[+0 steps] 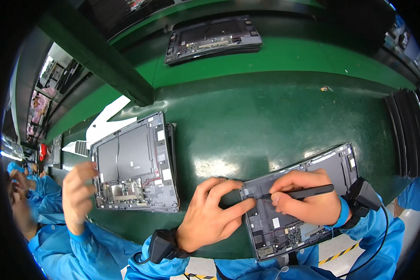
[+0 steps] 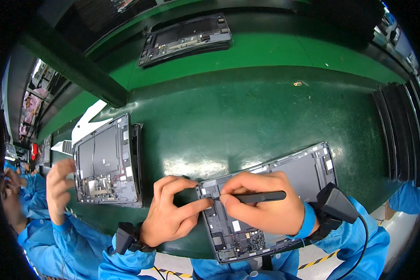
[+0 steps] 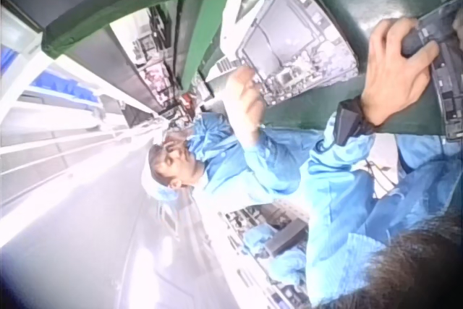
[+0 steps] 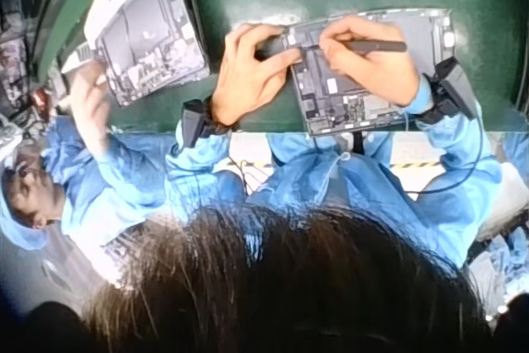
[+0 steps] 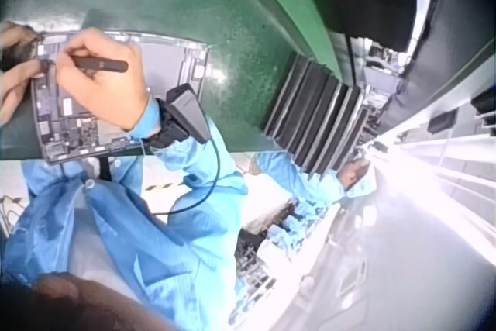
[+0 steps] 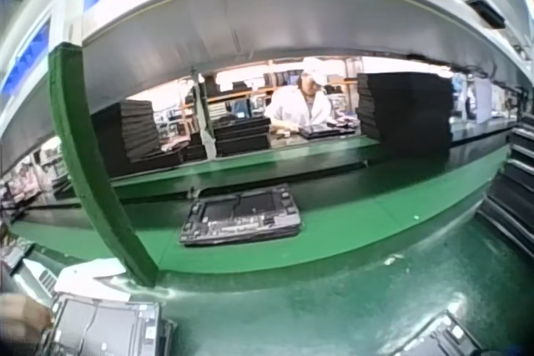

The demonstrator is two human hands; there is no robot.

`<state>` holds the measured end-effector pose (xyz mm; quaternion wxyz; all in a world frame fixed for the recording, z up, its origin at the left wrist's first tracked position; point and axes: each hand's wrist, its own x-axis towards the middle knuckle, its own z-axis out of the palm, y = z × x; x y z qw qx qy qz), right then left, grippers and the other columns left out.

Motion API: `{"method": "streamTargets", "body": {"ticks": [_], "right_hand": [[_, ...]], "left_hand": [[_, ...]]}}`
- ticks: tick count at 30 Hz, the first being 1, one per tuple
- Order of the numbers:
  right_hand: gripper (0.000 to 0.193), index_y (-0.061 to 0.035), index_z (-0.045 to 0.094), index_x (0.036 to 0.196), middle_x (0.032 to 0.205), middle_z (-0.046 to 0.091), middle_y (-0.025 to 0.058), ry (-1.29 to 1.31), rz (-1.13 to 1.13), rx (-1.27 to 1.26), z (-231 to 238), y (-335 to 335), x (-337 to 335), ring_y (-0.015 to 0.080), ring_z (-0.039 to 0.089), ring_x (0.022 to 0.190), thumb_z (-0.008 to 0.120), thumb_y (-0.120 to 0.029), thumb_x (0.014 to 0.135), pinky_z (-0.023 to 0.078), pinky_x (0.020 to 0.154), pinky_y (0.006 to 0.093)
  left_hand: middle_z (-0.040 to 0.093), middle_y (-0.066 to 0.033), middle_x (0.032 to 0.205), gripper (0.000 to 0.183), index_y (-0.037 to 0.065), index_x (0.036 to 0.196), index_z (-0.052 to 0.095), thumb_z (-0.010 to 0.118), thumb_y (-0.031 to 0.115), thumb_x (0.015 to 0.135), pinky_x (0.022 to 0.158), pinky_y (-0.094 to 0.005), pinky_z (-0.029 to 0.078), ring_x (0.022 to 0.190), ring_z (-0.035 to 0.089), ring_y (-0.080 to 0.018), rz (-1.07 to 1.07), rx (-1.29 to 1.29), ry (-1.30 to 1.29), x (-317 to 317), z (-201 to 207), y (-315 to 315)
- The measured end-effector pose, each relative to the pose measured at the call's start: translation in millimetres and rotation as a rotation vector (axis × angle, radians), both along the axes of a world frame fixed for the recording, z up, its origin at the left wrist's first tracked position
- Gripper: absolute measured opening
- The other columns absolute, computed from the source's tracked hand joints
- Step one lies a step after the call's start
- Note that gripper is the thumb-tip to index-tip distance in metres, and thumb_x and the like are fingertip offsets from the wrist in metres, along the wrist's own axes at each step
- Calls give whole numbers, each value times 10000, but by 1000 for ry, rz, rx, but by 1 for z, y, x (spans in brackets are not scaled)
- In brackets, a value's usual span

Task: Assembling internal components and cables of tablets on a production line.

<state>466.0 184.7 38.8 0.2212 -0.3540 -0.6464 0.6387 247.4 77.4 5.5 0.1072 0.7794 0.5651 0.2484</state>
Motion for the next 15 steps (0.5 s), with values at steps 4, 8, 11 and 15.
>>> {"method": "streamTargets", "body": {"ticks": [4, 8, 11, 15], "right_hand": [[162, -6, 719, 963, 792, 736, 94, -9, 191, 219, 3, 18, -2, 90, 691, 742, 770, -93, 836, 545, 673, 256], [178, -6, 735, 982, 739, 713, 54, -30, 236, 32, 1, 27, -3, 55, 629, 666, 778, -101, 839, 494, 593, 235], [112, -1, 741, 910, 684, 675, 18, -67, 229, -71, 1, 27, -9, 28, 552, 607, 756, -84, 837, 424, 528, 212], [79, -9, 737, 861, 678, 683, 20, -122, 187, -60, 0, 26, -15, 38, 580, 599, 730, -74, 818, 450, 532, 220]], "left_hand": [[539, -104, 1213, 391, 232, 1035, 756, 667, 78, 687, 1010, -454, 409, 1157, 458, -346, -10, -3, -26, -3, 2, 1], [550, -110, 1202, 423, 241, 1049, 776, 656, 76, 679, 1013, -459, 407, 1151, 468, -343, -5, -8, -91, -5, 2, 0], [561, -112, 1182, 442, 247, 1063, 783, 645, 72, 682, 1006, -455, 414, 1129, 485, -340, -2, -15, -116, -6, 2, 1], [570, -112, 1171, 444, 243, 1062, 786, 636, 73, 680, 990, -450, 426, 1105, 500, -338, 7, -10, -133, -6, 1, 1]]}}
